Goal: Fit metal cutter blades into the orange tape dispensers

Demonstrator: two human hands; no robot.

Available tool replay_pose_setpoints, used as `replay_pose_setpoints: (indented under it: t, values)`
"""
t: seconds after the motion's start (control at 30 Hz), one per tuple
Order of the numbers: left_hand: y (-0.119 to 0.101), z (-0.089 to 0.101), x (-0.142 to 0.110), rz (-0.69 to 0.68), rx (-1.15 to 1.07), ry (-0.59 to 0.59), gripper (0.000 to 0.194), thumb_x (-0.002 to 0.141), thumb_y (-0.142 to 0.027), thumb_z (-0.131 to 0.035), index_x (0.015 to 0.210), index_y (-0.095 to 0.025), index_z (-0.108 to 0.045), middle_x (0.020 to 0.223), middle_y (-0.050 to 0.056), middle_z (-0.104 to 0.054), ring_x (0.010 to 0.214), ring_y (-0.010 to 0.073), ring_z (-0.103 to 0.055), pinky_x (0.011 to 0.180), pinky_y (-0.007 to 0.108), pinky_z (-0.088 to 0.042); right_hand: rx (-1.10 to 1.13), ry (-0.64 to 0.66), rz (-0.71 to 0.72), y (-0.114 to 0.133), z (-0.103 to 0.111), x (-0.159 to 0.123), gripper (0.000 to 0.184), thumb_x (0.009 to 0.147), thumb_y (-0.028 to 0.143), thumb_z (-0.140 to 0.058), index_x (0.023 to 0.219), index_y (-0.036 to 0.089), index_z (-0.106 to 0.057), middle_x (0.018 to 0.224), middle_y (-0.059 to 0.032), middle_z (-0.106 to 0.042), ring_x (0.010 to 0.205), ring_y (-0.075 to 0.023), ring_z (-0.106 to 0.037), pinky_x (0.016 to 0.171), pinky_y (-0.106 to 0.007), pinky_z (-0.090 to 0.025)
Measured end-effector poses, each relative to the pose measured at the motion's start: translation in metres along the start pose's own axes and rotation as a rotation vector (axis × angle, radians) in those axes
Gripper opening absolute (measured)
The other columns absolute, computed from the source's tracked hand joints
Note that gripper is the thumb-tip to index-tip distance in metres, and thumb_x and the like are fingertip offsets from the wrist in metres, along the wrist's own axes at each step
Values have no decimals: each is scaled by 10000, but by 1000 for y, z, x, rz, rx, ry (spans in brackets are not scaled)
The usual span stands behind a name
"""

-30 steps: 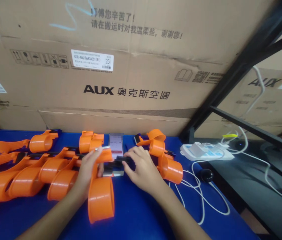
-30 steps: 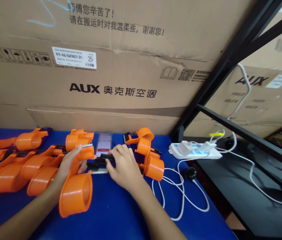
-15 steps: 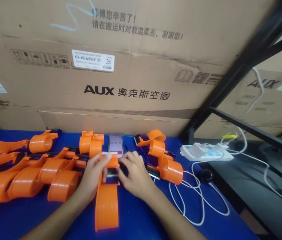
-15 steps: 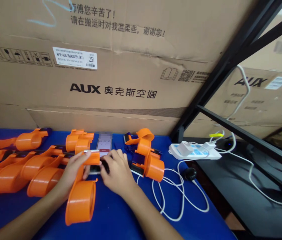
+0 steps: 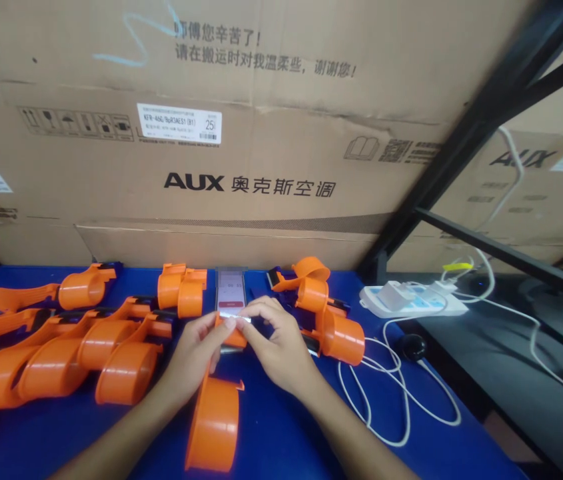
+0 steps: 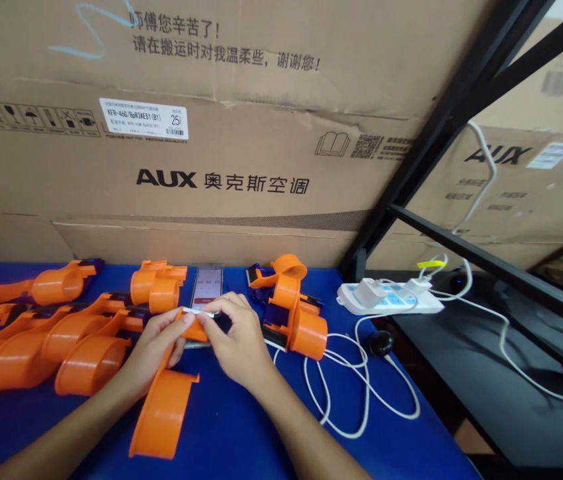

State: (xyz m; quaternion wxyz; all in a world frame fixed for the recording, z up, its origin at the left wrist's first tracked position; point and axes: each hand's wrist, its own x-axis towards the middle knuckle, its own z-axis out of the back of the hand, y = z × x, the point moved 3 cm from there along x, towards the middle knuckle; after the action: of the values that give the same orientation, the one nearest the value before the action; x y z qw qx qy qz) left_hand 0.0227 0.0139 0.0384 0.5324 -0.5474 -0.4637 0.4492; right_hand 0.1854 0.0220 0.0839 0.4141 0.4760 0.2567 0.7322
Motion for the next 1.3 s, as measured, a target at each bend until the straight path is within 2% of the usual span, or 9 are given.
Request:
replay_pose_setpoints:
  t: [0.23,0.37,0.47,0.63,0.87,1.0,1.13,1.2,1.3]
  values:
    - [-11,18,5,-19,-148,-94,447,905,-584,-646,702,-207,-518,385,-67,-419,362,83,-333,435,237,-250,-8,-76,-67,-1,23,4,96,958,289,-655,891,235,-697,918,-27,-708,887,-218,-632,841,-383,-486]
    - [-28,27,4,103,-449,-17,519,920,-652,-514,707,-186,-598,383,-44,-373,363,105,-332,402,245,-245,-129,-180,-27,-10,29,5,107,956,273,-648,867,229,-690,894,-36,-678,878,-226,-598,827,-393,-462]
    - [-36,26,1,150,-572,11,501,932,-624,-498,776,-172,-648,418,-39,-391,377,112,-344,396,244,-277,-255,-6,94,-9,12,1,106,945,244,-658,860,227,-719,903,-53,-628,922,-240,-551,837,-405,-433]
    - [-32,20,-4,190,-554,11,511,929,-632,-516,698,-182,-592,439,-16,-447,401,113,-413,423,236,-334,-443,338,219,-5,-27,-16,145,968,237,-628,878,224,-741,980,-73,-594,983,-253,-489,773,-392,-363]
    - [-22,12,-4,118,-453,-23,567,933,-601,-535,556,-178,-550,408,1,-450,401,111,-430,456,239,-358,-583,345,219,-12,-40,-22,126,965,249,-639,980,224,-761,1023,-96,-610,961,-261,-476,741,-398,-342]
    - [-19,10,-2,26,-329,-95,579,937,-580,-551,514,-185,-529,407,12,-483,407,110,-436,484,243,-371,-469,219,151,-6,-24,-14,167,1004,269,-582,984,228,-743,989,-86,-644,945,-259,-517,782,-414,-387]
    - [-20,8,-3,-15,-314,-267,537,903,-614,-614,579,-191,-545,450,-6,-523,421,109,-455,480,232,-376,-95,55,42,5,1,-7,201,1042,311,-528,1119,237,-699,956,-52,-673,902,-221,-591,843,-408,-477]
    - [-20,8,-4,-28,-385,-360,485,864,-639,-665,685,-194,-598,514,-21,-567,442,111,-478,471,225,-375,85,167,16,12,4,-9,325,1028,373,-553,1325,254,-612,1064,-59,-679,915,-215,-626,861,-409,-521]
    - [-17,10,-4,-66,-433,-445,467,845,-664,-687,811,-199,-659,627,-16,-637,500,121,-535,501,235,-411,189,429,8,22,-1,-19,837,874,483,-758,1575,282,-348,1397,-114,-577,1157,-288,-618,1021,-489,-508]
